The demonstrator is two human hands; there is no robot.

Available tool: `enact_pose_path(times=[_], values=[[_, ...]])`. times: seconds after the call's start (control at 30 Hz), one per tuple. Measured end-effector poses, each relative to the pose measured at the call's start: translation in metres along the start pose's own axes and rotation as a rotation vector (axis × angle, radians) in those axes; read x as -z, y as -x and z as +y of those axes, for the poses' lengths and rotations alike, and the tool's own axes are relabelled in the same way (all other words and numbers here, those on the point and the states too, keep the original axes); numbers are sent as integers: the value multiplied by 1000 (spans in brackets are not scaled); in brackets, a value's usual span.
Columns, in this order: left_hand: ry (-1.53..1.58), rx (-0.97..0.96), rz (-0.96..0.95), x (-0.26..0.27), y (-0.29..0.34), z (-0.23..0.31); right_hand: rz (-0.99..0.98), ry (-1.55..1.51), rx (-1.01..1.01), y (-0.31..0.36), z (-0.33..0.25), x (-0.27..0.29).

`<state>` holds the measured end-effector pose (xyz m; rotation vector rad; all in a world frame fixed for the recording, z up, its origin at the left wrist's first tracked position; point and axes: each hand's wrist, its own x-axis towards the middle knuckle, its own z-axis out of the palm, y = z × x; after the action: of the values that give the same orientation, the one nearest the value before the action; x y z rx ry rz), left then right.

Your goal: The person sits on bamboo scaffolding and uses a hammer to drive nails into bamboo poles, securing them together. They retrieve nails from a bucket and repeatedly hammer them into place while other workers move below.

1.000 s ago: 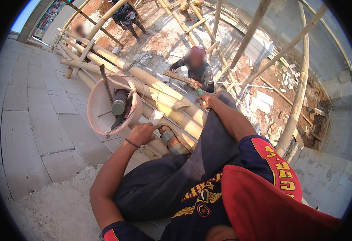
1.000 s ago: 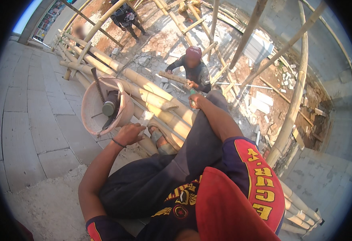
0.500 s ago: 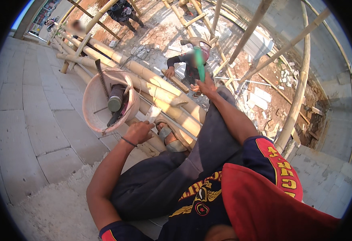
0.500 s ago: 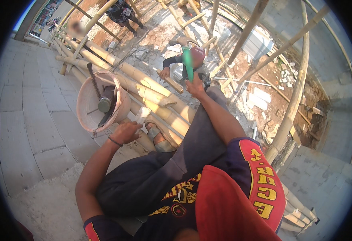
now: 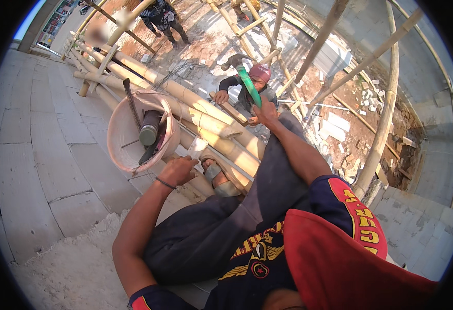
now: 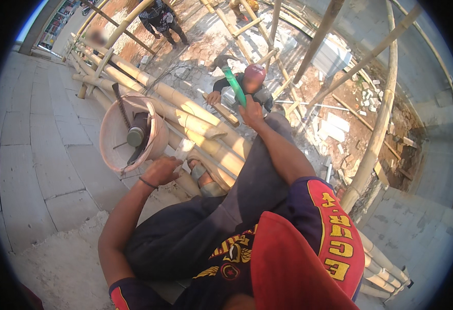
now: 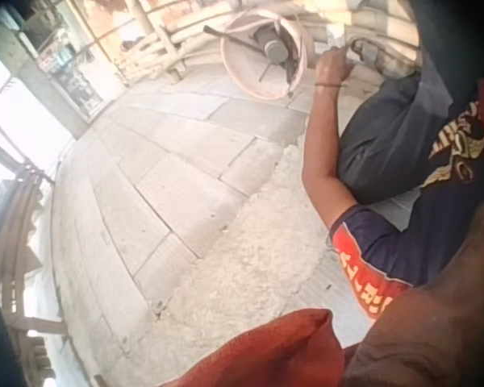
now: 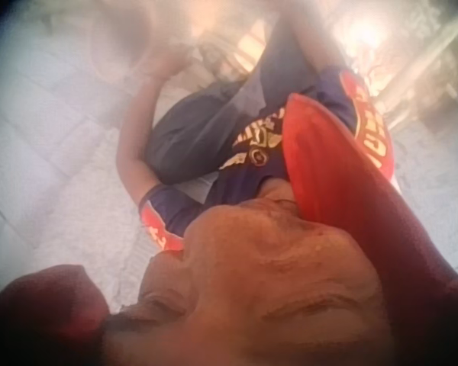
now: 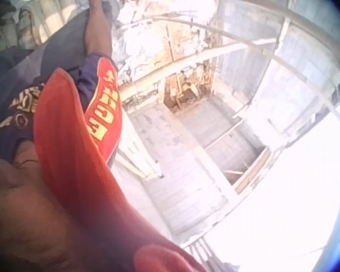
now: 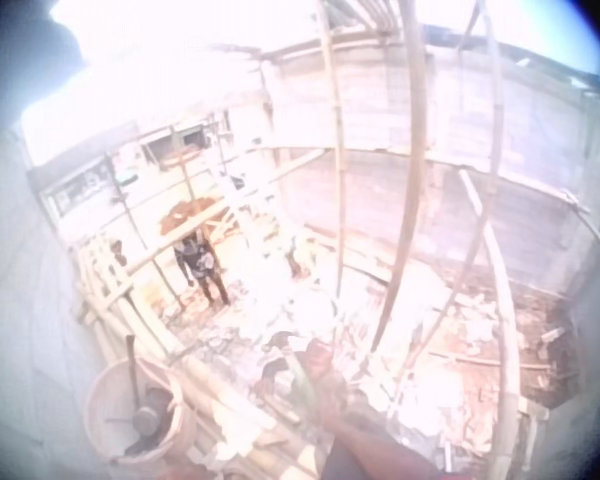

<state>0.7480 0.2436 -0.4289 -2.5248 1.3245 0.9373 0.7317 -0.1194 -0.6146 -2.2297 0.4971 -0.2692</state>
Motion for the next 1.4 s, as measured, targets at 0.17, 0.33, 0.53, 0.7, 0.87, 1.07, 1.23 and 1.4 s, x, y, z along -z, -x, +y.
enact_pose_path(times=[0.17, 0.33, 0.53, 0.7, 0.87, 1.07, 1.23, 1.4], values=[[59, -29, 43, 5, 1, 9, 156, -156, 118, 6, -33, 25], [26, 23, 729, 57, -3, 36, 241, -184, 300, 20, -61, 41], [-303, 57, 1364, 147, 18, 43, 232, 4, 577, 36, -97, 40], [-557, 147, 1030, 158, 37, 47, 200, 129, 742, 45, -111, 37], [-448, 70, 847, 165, 43, 57, 298, 309, 695, 43, -114, 35], [-239, 287, 1101, 184, 54, 39, 270, 276, 587, 44, -111, 32], [-44, 846, 660, 153, 51, -47, 37, 54, 439, 47, -119, 41], [-87, 965, 560, 95, 50, -102, -182, -113, 438, 64, -165, 44]])
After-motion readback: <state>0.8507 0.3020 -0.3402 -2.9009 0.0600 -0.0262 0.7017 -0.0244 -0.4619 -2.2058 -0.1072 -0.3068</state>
